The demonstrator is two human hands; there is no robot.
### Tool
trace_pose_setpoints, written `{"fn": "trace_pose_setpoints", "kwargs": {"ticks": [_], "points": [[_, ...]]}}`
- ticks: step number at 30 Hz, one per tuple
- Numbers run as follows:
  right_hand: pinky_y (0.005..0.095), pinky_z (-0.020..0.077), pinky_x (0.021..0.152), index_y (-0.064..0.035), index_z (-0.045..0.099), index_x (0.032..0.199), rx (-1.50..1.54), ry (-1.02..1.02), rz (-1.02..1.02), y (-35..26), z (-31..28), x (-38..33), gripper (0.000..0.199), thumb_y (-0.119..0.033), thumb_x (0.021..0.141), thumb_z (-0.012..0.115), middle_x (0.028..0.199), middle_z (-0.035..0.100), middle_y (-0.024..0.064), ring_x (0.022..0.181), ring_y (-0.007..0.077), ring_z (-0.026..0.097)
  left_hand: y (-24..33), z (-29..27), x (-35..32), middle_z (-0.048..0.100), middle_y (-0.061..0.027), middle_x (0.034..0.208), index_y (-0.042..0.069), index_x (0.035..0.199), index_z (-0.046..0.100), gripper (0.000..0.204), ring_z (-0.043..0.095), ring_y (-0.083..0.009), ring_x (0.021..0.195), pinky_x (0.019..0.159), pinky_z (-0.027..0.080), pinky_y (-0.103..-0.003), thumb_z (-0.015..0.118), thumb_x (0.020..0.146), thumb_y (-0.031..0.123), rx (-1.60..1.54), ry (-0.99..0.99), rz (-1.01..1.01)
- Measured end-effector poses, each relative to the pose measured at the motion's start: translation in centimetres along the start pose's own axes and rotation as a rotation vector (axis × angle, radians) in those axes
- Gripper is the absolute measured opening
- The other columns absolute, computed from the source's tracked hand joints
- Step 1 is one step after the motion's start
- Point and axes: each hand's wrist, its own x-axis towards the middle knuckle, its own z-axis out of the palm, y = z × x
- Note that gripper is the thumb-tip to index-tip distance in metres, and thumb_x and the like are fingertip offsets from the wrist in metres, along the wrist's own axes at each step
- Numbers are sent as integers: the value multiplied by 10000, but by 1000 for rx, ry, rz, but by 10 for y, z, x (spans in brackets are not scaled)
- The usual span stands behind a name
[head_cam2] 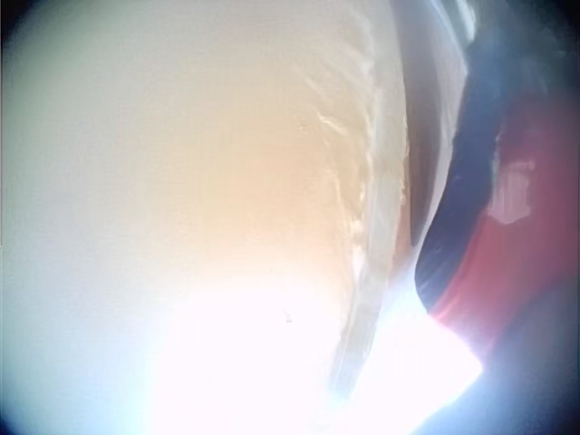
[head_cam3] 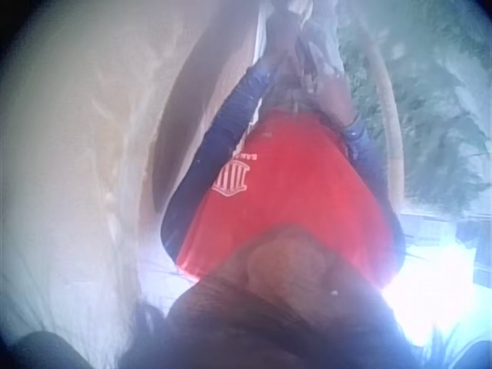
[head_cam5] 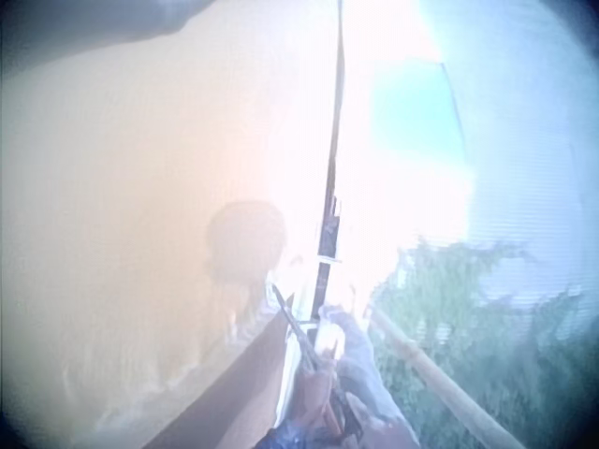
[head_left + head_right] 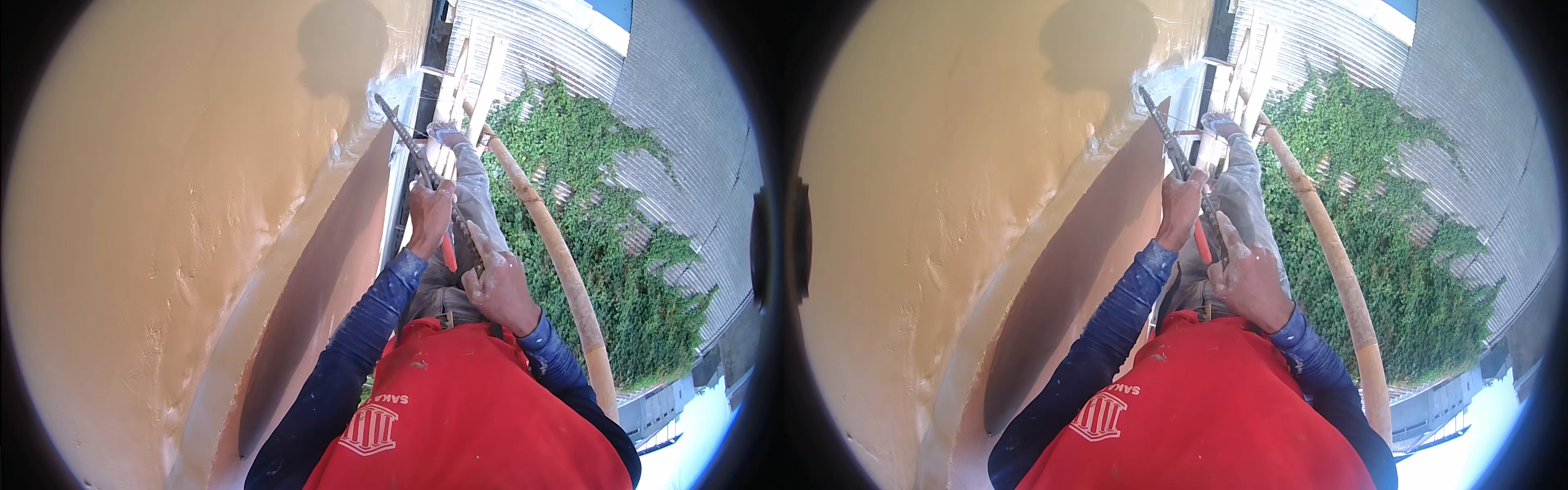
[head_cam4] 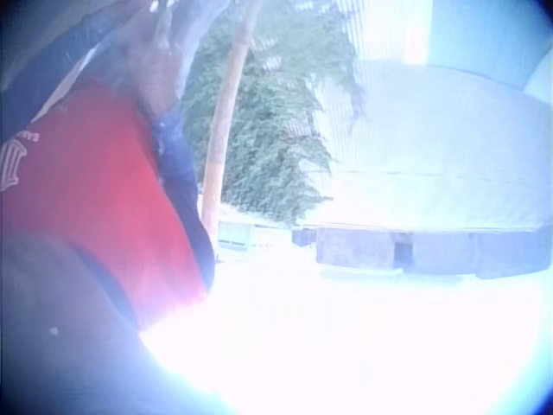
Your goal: The person assembles a bamboo scaffolding structure on a rooftop. They lift and position bamboo poles, secure them with metal rods and ropes, and adjust the framework to ensure stability.
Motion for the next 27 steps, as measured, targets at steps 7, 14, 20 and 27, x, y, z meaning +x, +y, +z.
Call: {"fn": "trace_pose_setpoints", "kwargs": {"ticks": [7,14,20,27], "points": [[521,539,767,19,506,1409,-3,30,-62,24,13,44,669,-105,760,606,765,677,227,790,441,660,11,8,47,591,-104,595,-43,683,603,326,551,-204,546,543,427,-420,665,853,228,169,56,-33],[513,532,741,-37,515,1429,14,-89,67,21,-31,8,688,-92,747,590,718,654,227,720,444,653,-16,27,19,647,-168,716,-103,914,587,327,644,-243,673,641,498,-399,647,869,215,164,1,83],[520,536,748,-21,510,1424,-90,77,-117,38,19,61,680,-100,754,602,802,675,239,740,450,659,-21,15,72,631,-125,667,-80,716,611,320,584,-230,578,541,450,-417,667,854,204,85,69,-58],[498,562,746,3,514,1407,72,-84,24,20,-18,13,673,-94,747,605,908,689,271,770,453,672,-5,15,12,644,-80,714,-52,953,619,227,601,-158,616,568,476,-343,660,870,155,68,3,-92]]}}
